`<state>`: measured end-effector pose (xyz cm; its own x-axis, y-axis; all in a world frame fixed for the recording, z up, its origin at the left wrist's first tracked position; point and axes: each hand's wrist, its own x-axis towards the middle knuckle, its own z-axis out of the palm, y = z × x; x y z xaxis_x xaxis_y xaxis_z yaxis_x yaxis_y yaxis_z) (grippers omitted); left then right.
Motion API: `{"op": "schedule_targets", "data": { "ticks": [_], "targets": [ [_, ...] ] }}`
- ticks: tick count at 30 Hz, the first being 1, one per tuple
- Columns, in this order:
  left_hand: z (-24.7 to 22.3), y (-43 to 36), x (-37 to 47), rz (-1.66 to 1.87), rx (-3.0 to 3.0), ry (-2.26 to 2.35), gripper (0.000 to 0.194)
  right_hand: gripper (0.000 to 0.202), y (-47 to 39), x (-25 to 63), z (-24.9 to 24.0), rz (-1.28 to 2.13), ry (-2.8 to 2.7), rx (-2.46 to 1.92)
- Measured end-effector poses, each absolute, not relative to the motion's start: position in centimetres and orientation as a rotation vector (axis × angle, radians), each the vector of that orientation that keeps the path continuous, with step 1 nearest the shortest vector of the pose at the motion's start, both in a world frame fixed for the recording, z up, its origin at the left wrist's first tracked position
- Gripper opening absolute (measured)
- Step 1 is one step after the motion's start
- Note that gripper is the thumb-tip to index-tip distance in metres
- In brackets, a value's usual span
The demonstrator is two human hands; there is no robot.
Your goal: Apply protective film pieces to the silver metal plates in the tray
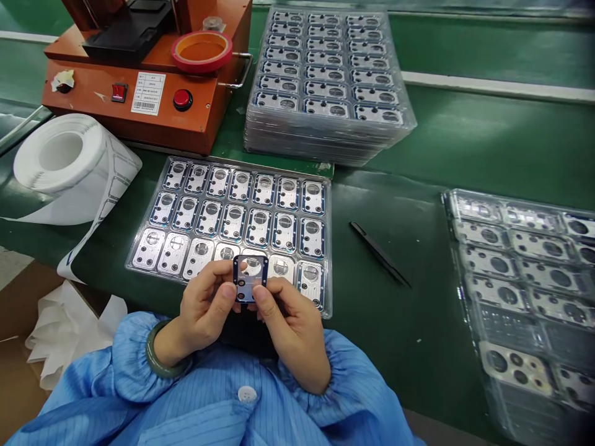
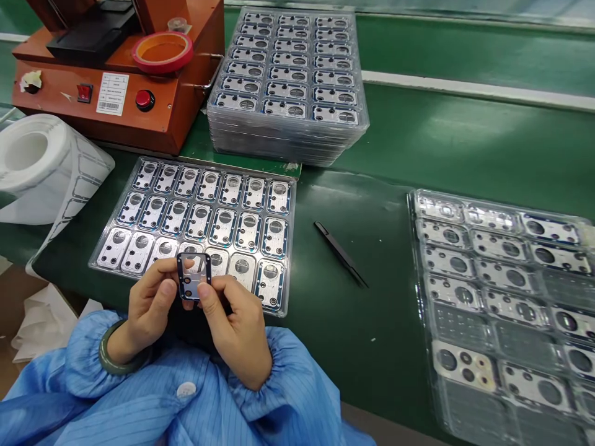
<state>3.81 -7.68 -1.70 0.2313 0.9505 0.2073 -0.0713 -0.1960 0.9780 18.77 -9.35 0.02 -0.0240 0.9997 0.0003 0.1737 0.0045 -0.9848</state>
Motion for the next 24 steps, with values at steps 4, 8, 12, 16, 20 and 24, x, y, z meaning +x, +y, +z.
{"op": "schedule_targets", "data": {
  "ticks": [4,8,12,16,20,24],
  "targets": [
    [-1.68,-7.65,3.79,1.205,1.372,0.912,0.029,0.023,-9.23,18.73,0.35,1.142,-1.366,-1.311],
    [-1.34,-7.6,3.98,1.211,1.439,1.046,0.021,0.023,-9.34,18.69,0.15,1.146,-1.377,-1.336],
    [-1.13,-7.47,4.17,1.211,1.523,1.177,0.013,0.025,-9.48,18.66,-0.1,1.144,-1.399,-1.348],
    [-1.21,-7.45,4.15,1.203,1.533,1.169,0.013,0.024,-9.46,18.71,-0.02,1.147,-1.403,-1.349],
    [-1.57,-7.67,3.96,1.214,1.45,1.118,0.02,0.024,-9.43,18.75,0.11,1.135,-1.435,-1.359],
    [-1.78,-7.71,3.92,1.269,1.385,1.166,0.019,0.024,-9.37,18.68,0.24,1.098,-1.492,-1.339]
  ]
}}
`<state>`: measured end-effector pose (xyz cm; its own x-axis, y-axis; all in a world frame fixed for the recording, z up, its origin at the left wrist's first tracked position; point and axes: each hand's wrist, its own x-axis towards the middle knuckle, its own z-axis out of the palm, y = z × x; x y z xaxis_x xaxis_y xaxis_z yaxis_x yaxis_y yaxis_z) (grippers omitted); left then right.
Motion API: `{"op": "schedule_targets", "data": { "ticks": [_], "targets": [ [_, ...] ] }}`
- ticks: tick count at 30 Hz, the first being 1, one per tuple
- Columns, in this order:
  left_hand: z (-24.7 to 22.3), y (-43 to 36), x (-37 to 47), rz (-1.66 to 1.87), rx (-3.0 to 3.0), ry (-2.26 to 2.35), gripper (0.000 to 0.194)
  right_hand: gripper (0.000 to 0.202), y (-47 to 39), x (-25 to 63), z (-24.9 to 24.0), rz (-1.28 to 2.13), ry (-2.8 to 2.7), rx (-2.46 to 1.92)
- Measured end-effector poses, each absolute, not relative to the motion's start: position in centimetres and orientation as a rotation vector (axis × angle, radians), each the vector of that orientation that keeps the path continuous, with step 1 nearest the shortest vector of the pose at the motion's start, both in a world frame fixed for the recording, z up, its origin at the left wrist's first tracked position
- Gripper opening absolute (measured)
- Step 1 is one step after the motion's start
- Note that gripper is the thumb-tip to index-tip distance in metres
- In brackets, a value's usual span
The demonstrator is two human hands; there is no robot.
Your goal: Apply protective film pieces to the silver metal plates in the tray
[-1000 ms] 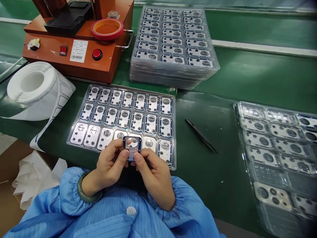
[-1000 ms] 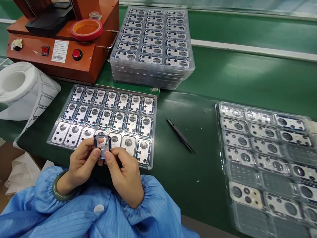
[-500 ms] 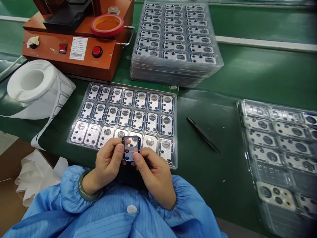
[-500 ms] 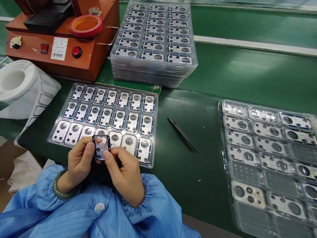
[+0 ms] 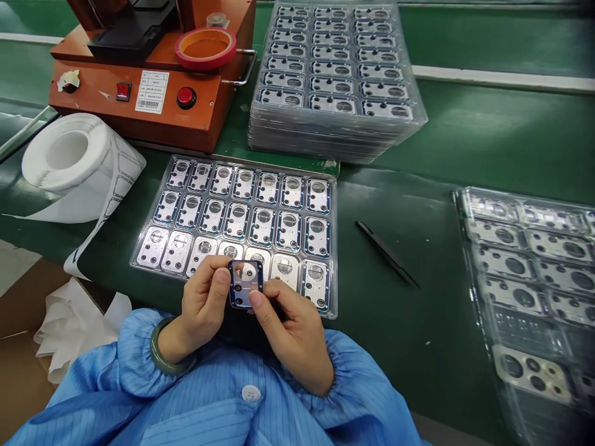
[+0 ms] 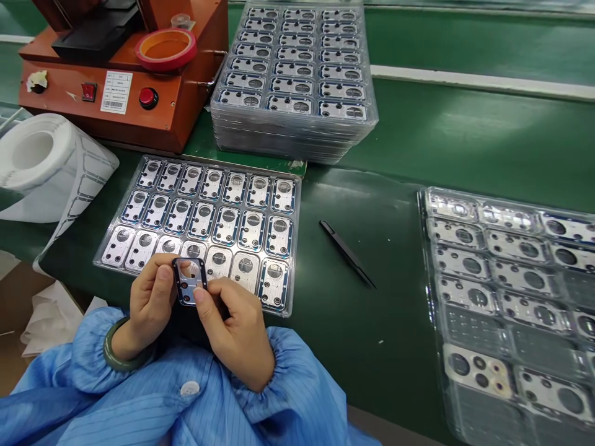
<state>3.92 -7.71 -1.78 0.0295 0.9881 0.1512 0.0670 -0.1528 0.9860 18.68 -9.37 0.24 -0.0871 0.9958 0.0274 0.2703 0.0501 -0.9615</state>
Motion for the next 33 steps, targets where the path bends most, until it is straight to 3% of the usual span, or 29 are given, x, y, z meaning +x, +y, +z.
{"op": "schedule_targets", "data": {
  "ticks": [7,16,22,33],
  "targets": [
    [-1.45,-7.33,3.96,1.288,1.461,1.214,0.015,0.025,-9.25,18.6,0.34,1.063,-1.546,-1.28],
    [-1.79,-7.49,3.92,1.329,1.316,1.084,0.028,0.025,-9.3,18.66,0.33,1.055,-1.565,-1.297],
    [-1.47,-7.32,3.84,1.293,1.399,1.174,0.018,0.027,-9.26,18.65,0.36,1.038,-1.582,-1.267],
    [-1.24,-7.18,4.04,1.319,1.329,1.044,0.024,0.025,-9.35,18.71,0.31,1.026,-1.615,-1.223]
  ]
}}
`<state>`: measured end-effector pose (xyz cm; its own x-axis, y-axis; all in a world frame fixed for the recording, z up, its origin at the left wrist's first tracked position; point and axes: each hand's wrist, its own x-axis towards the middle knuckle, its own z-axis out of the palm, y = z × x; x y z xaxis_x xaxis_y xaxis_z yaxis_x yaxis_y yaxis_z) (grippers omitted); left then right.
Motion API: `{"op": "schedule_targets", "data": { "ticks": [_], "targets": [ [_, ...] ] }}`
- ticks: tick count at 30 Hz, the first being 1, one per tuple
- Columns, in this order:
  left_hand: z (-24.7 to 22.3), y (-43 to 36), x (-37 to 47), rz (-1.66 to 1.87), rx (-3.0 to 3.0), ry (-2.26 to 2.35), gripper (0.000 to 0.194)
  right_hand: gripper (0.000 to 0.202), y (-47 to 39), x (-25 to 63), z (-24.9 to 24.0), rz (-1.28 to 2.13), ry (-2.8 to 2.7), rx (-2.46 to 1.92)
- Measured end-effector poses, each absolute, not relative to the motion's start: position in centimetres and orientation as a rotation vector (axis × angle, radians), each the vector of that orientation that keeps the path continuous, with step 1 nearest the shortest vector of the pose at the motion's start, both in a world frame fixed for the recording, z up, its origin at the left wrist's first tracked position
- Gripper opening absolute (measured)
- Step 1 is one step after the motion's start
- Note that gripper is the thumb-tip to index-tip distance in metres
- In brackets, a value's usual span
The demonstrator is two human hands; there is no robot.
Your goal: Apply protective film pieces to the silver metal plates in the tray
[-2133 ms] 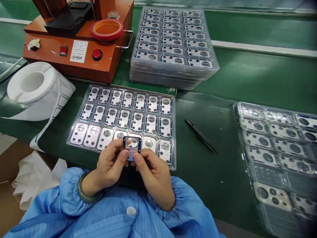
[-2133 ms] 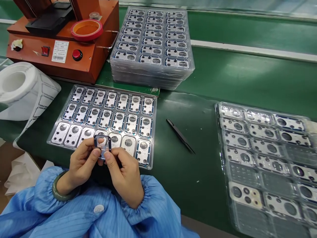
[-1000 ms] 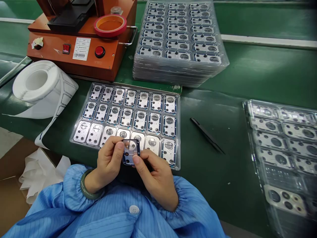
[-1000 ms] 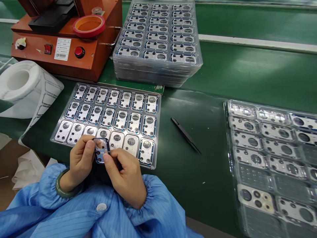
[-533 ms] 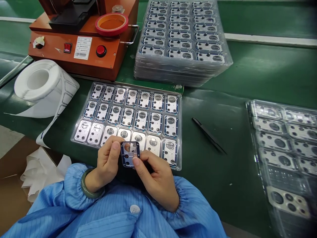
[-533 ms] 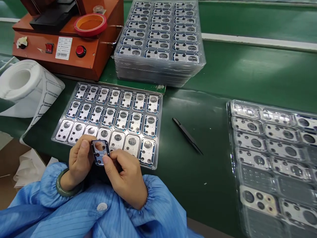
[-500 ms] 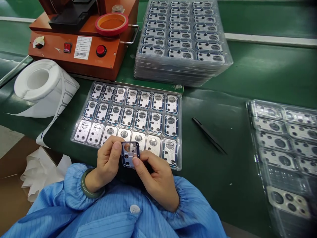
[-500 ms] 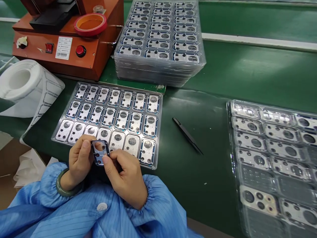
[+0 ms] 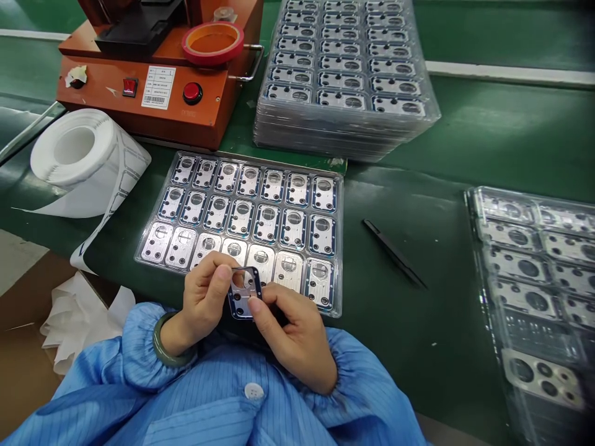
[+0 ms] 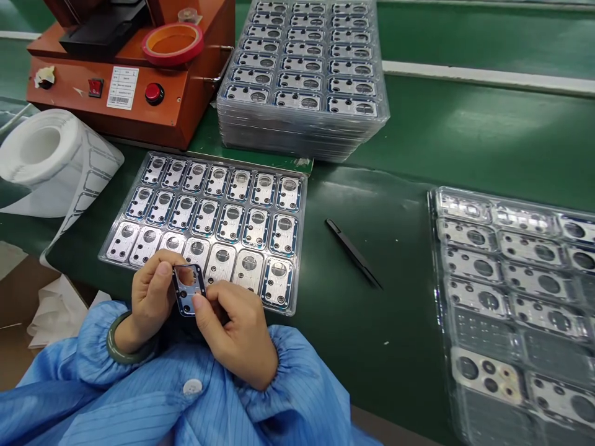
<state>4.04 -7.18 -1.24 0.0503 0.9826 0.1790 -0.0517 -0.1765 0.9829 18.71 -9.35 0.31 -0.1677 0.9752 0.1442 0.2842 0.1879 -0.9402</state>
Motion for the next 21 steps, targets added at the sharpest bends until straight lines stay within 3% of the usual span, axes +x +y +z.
{"op": "schedule_targets", "data": {
  "ticks": [9,17,21],
  "targets": [
    [-0.5,-7.0,4.3,1.294,1.38,1.184,0.023,0.024,-9.3,18.7,0.3,1.02,-1.66,-1.216],
    [-1.4,-7.3,3.8,1.318,1.292,1.053,0.041,0.023,-9.3,18.6,0.2,1.031,-1.645,-1.201],
    [-1.5,-7.3,3.8,1.315,1.284,1.036,0.038,0.023,-9.3,18.6,0.2,1.018,-1.65,-1.193]
  ]
}}
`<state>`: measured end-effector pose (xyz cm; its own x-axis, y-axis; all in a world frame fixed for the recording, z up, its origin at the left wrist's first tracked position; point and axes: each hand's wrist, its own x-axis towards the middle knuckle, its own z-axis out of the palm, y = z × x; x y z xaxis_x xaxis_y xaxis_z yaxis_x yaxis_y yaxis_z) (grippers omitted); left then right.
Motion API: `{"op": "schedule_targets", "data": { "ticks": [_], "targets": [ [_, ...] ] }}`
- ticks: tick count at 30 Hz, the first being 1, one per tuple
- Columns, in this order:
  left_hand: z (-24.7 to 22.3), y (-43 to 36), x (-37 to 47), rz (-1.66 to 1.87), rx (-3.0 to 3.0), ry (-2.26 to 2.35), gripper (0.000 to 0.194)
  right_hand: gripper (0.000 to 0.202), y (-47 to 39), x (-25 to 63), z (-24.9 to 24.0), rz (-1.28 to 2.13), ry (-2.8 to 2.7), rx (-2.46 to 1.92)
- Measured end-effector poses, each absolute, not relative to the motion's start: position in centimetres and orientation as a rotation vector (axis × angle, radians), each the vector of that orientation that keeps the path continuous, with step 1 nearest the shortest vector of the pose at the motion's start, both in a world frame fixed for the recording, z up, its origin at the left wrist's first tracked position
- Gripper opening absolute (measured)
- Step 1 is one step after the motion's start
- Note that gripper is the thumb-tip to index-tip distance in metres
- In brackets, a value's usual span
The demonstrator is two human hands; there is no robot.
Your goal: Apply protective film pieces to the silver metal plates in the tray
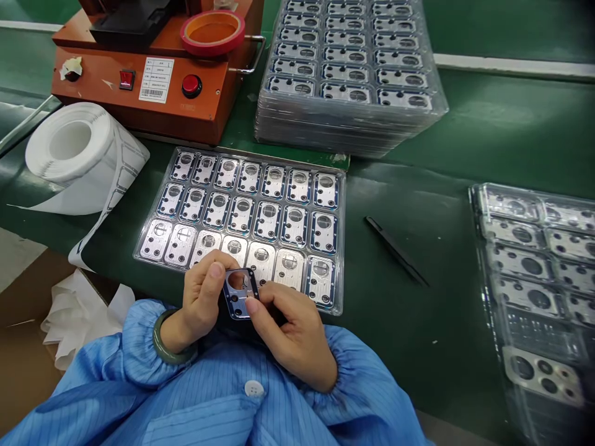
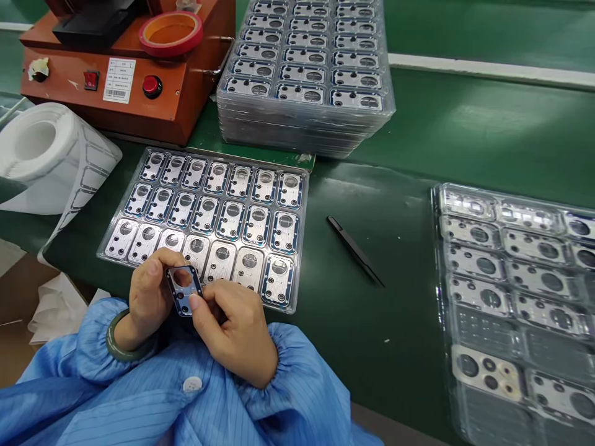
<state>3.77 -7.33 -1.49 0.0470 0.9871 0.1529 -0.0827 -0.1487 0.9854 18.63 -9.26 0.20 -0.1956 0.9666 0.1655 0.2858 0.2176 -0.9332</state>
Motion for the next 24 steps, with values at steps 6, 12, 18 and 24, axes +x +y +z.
{"op": "schedule_targets", "data": {
  "ticks": [6,12,18,24],
  "targets": [
    [-1.0,-7.1,4.0,1.293,1.39,1.045,0.028,0.022,-9.3,18.7,0.2,1.038,-1.657,-1.187],
    [-0.1,-6.7,4.4,1.236,1.477,1.207,0.024,0.022,-9.2,18.6,0.1,0.988,-1.735,-1.172],
    [-0.5,-6.9,4.2,1.267,1.421,1.178,0.025,0.018,-9.2,18.6,0.0,1.031,-1.68,-1.175],
    [-0.7,-6.9,4.2,1.285,1.366,1.098,0.028,0.021,-9.1,18.7,0.2,1.066,-1.657,-1.185]
  ]
}}
